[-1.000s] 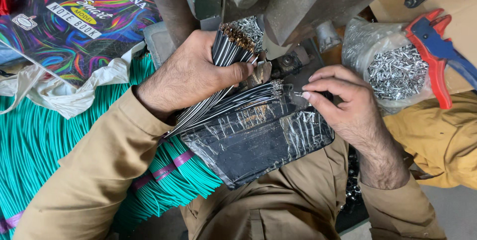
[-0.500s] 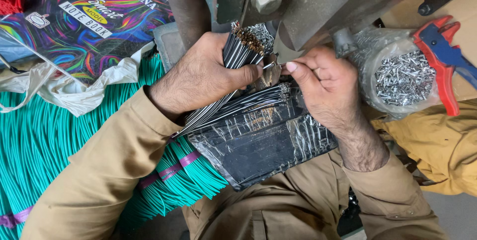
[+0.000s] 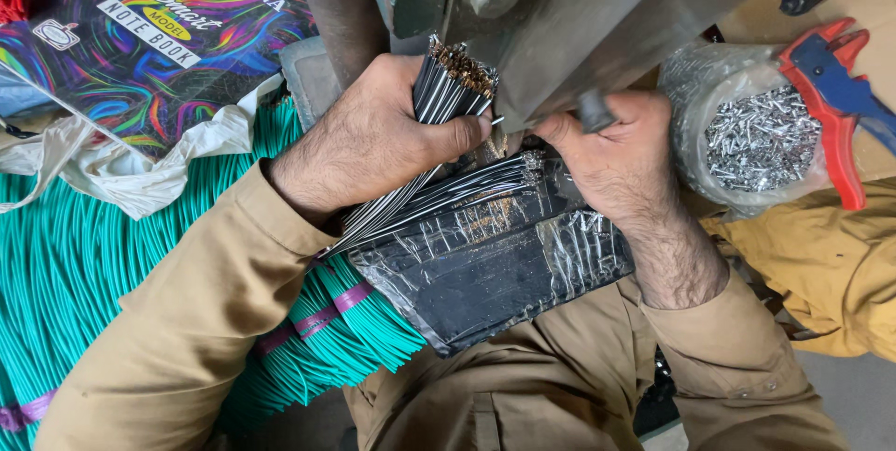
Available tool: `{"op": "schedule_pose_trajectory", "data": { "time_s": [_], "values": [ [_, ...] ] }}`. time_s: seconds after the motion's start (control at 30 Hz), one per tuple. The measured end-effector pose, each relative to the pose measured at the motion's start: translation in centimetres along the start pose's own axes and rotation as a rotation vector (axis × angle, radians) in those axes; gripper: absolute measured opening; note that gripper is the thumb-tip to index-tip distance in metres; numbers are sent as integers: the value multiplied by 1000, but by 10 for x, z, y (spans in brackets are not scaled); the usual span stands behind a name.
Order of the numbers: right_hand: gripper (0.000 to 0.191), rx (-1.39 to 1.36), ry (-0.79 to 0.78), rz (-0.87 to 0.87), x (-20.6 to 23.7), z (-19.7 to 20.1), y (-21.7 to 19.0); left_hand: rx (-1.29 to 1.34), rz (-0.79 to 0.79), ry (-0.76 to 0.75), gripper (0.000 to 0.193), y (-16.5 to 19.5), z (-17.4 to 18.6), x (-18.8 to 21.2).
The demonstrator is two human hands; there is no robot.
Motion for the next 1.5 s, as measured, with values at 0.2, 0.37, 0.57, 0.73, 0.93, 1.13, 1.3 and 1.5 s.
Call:
{"op": "schedule_pose_trajectory", "data": {
  "time_s": [0.2, 0.37, 0.57, 0.73, 0.93, 1.13, 1.3, 1.5],
  "values": [
    [11, -216, -66, -42, 6, -8, -9, -17, -95, -9, 19, 12, -1, 0],
    [12, 140, -153, 49, 24, 12, -44, -31, -31, -29, 19, 4, -1, 0],
    [14, 617, -207, 113, 35, 16, -42, 5, -121, -49, 15, 12, -4, 0],
    [11, 465, -140, -12, 37, 23, -21, 96, -73, -85, 13, 10, -7, 0],
    [15, -52, -13, -26, 25, 23, -10, 62, -33, -75, 10, 5, -6, -1],
    [8, -130, -6, 8, 10, 3, -6, 47, -4, -9, 13, -2, -2, -1],
    [12, -225, -17, -59, 3, -5, 1, 14, -69, 7, 15, 4, 1, -1],
    [6, -60, 11, 4, 4, -3, 2, 29, -58, 4, 15, 2, 1, 0]
  ]
}}
Point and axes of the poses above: each hand's wrist, its own x-axis away from the middle knuckle, its own z-axis out of the back of the hand, y = z × x, the point moved 10 cm from there along -x, towards the middle knuckle, and after that the axes turned 1 degree about -z, right-handed, at the moved point
